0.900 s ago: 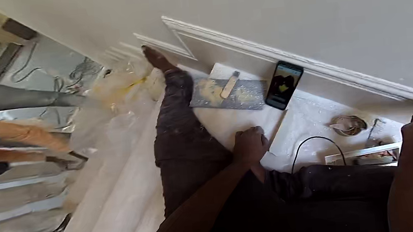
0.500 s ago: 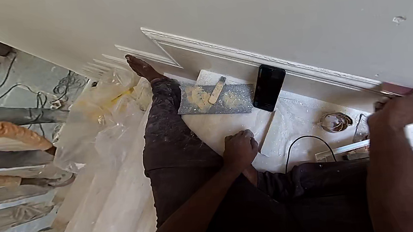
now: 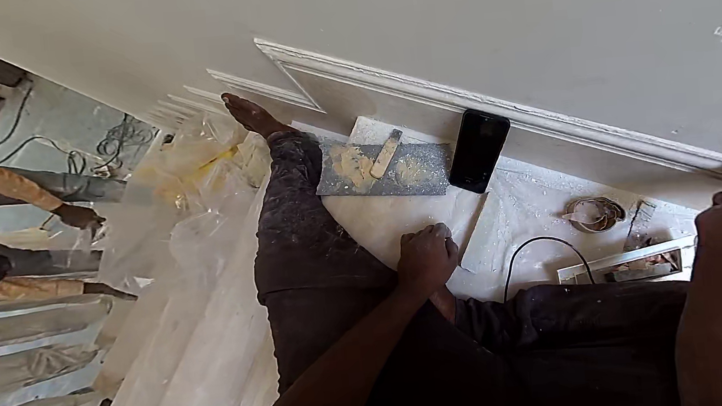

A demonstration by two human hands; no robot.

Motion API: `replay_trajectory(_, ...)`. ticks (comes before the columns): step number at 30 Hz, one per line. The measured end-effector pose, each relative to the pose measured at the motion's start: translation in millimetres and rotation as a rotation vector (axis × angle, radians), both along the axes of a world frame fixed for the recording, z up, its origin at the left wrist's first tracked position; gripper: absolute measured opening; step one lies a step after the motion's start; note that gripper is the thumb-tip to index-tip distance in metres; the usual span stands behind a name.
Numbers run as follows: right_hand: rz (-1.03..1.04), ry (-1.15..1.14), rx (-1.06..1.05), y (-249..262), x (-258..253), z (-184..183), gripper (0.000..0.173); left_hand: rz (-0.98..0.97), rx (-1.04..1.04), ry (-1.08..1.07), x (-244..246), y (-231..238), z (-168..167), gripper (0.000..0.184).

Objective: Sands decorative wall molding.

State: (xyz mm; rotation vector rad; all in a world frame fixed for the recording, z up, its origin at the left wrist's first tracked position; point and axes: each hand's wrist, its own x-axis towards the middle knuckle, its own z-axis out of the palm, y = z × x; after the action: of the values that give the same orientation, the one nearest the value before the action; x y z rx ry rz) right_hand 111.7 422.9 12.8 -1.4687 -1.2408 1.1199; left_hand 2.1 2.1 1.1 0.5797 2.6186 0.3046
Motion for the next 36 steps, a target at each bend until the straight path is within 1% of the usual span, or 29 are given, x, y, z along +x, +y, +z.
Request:
replay_trajectory(1,-0.012,-0.04,0.029,3,0,-1,0.041,-0.004,-0.008,-0.008,-1,3,0,0.024)
replay_trajectory(2,0.0,-0.073,0.055,-10,-7,4,0.044,-0.01,-0.02,-0.016,-1,5,-1,0.024)
replay_trajectory(3,0.027,-0.097,0.069,-33,-19,10,0.048,-0.017,-0.029,-0.014,-1,6,-2,0.025)
replay_trajectory(4,0.078,-0.086,0.071,-58,-34,15,0.048,-0.023,-0.037,-0.009,-2,6,-3,0.025)
replay_trajectory(6,0.186,0.026,0.03,-98,-58,23,0.046,-0.028,-0.029,0.02,1,4,-3,0.024)
replay_trajectory(7,0.188,0.089,0.013,-107,-66,28,0.045,-0.027,0.003,0.055,3,1,-4,0.022)
replay_trajectory(9,0.149,0.12,0.001,-92,-58,28,0.042,-0.019,0.032,0.089,4,-4,-7,0.021)
replay_trajectory(12,-0.013,0.063,0.044,-38,-23,15,0.041,-0.014,0.048,0.081,2,-3,-8,0.022)
replay_trajectory(14,-0.092,0.043,0.053,-21,-18,10,0.042,-0.017,0.025,0.062,1,2,-8,0.023)
replay_trajectory(15,-0.076,0.031,0.061,-27,-23,10,0.043,-0.017,-0.006,0.036,0,5,-7,0.025)
replay_trajectory(17,0.034,0.054,0.058,-62,-42,17,0.044,-0.011,-0.023,0.017,-1,6,-5,0.024)
replay_trajectory(19,0.173,0.131,0.019,-97,-58,21,0.045,-0.015,-0.019,0.009,0,4,-3,0.024)
replay_trajectory(20,0.199,0.175,0.001,-106,-63,23,0.045,-0.017,-0.017,0.005,0,3,-2,0.025)
replay_trajectory(21,0.194,0.202,-0.017,-105,-63,26,0.044,-0.016,-0.008,0.013,1,0,-2,0.024)
replay_trajectory(23,0.095,0.203,-0.051,-82,-50,27,0.039,-0.01,0.04,0.07,4,-7,-5,0.022)
replay_trajectory(25,-0.055,0.113,0.0,-45,-30,22,0.04,-0.02,0.052,0.086,3,-6,-8,0.022)
replay_trajectory(26,-0.078,0.03,0.049,-35,-23,18,0.044,-0.028,0.046,0.084,3,-3,-9,0.022)
replay_trajectory(27,-0.072,-0.036,0.065,-36,-21,16,0.049,-0.036,0.042,0.084,3,-1,-11,0.021)
replay_trajectory(29,0.033,-0.068,0.074,-66,-38,16,0.053,-0.044,0.05,0.091,2,2,-11,0.019)
replay_trajectory(31,0.237,0.038,0.033,-108,-59,19,0.052,-0.047,0.073,0.113,4,0,-11,0.017)
replay_trajectory(32,0.285,0.099,-0.003,-120,-67,22,0.051,-0.047,0.093,0.133,4,-3,-13,0.016)
replay_trajectory(34,0.238,0.157,-0.057,-117,-70,27,0.052,-0.04,0.127,0.171,4,-9,-17,0.016)
replay_trajectory(36,0.112,0.121,-0.065,-88,-52,29,0.05,-0.028,0.154,0.196,5,-11,-20,0.017)
